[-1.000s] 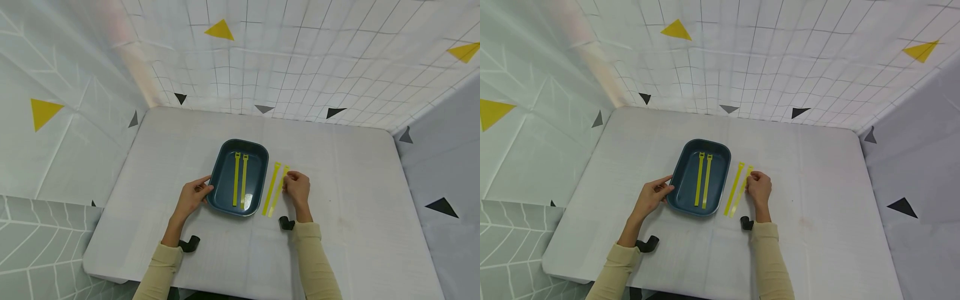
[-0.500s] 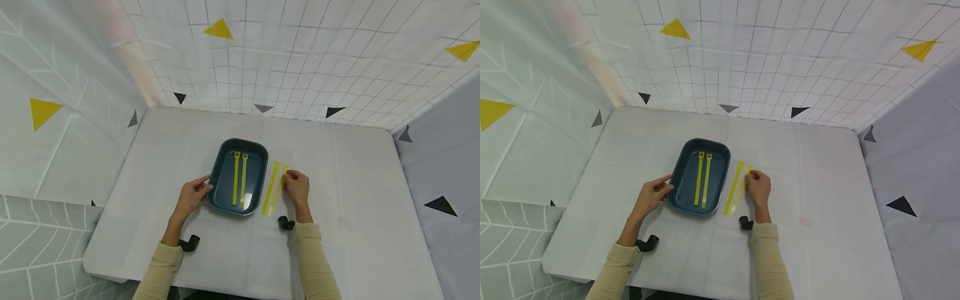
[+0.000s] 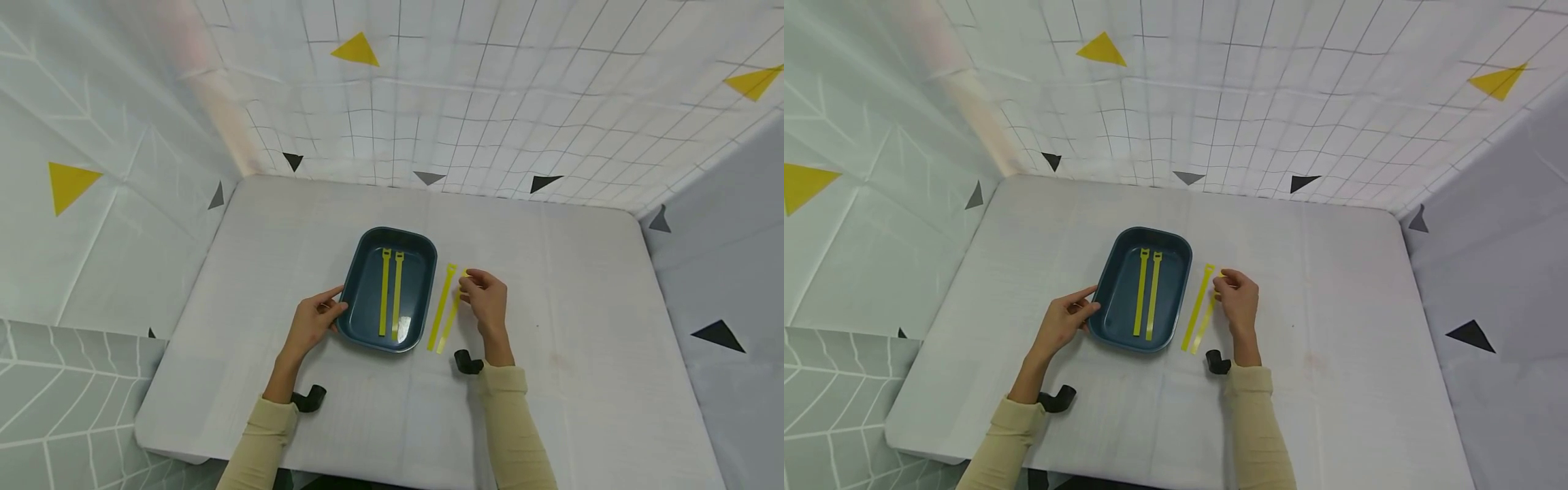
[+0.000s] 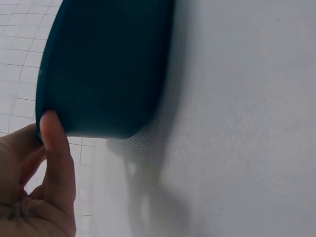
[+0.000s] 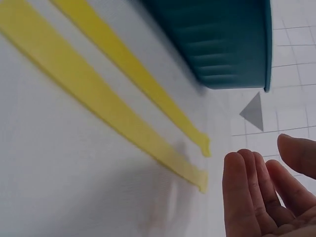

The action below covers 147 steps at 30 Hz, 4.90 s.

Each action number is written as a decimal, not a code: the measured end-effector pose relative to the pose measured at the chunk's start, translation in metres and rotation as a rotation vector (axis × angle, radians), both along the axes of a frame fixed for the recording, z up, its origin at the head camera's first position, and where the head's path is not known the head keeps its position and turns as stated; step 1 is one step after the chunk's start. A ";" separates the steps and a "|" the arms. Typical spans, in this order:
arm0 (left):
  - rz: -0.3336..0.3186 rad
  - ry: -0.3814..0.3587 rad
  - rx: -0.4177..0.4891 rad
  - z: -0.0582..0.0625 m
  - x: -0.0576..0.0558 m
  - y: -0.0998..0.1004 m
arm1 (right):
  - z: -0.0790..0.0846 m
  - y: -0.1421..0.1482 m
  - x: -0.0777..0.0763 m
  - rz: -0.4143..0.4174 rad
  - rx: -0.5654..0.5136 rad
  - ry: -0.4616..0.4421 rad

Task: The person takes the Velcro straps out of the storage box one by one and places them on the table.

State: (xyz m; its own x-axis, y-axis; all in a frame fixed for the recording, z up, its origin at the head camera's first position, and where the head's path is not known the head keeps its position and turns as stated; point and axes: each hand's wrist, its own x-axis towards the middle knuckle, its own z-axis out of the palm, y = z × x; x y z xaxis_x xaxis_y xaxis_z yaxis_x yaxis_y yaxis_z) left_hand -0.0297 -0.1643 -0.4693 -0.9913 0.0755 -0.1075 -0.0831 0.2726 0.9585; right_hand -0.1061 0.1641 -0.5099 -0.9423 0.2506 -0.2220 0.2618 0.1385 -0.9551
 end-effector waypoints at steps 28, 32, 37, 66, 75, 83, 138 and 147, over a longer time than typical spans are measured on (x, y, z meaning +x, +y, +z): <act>0.009 0.002 0.002 -0.002 0.000 -0.001 | 0.033 -0.023 0.004 0.179 -0.001 0.164; 0.012 0.004 -0.003 0.000 0.000 0.000 | 0.035 -0.027 0.003 0.196 -0.007 0.184; 0.006 0.005 -0.003 0.000 0.000 0.001 | 0.038 -0.030 0.002 0.224 -0.027 0.207; 0.000 -0.008 0.020 0.002 0.002 0.002 | 0.051 -0.060 -0.002 0.304 -0.021 0.238; 0.006 0.001 0.024 0.001 0.003 0.001 | 0.071 -0.067 0.002 0.313 0.011 0.202; -0.001 0.007 0.027 0.000 0.003 0.002 | 0.048 -0.072 -0.008 0.287 -0.026 0.216; -0.005 0.004 0.041 -0.005 -0.002 -0.004 | 0.008 -0.129 -0.038 0.376 0.007 0.020; -0.013 0.018 0.065 -0.028 -0.006 -0.007 | -0.005 -0.134 -0.036 0.385 0.113 -0.026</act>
State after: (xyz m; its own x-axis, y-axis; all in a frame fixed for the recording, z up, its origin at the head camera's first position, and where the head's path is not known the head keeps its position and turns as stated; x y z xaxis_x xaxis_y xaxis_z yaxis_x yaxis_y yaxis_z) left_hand -0.0361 -0.1717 -0.4972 -0.9920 0.0944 -0.0842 -0.0628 0.2101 0.9757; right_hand -0.1419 0.0303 -0.5147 -0.9664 -0.0958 -0.2387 0.1945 0.3352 -0.9219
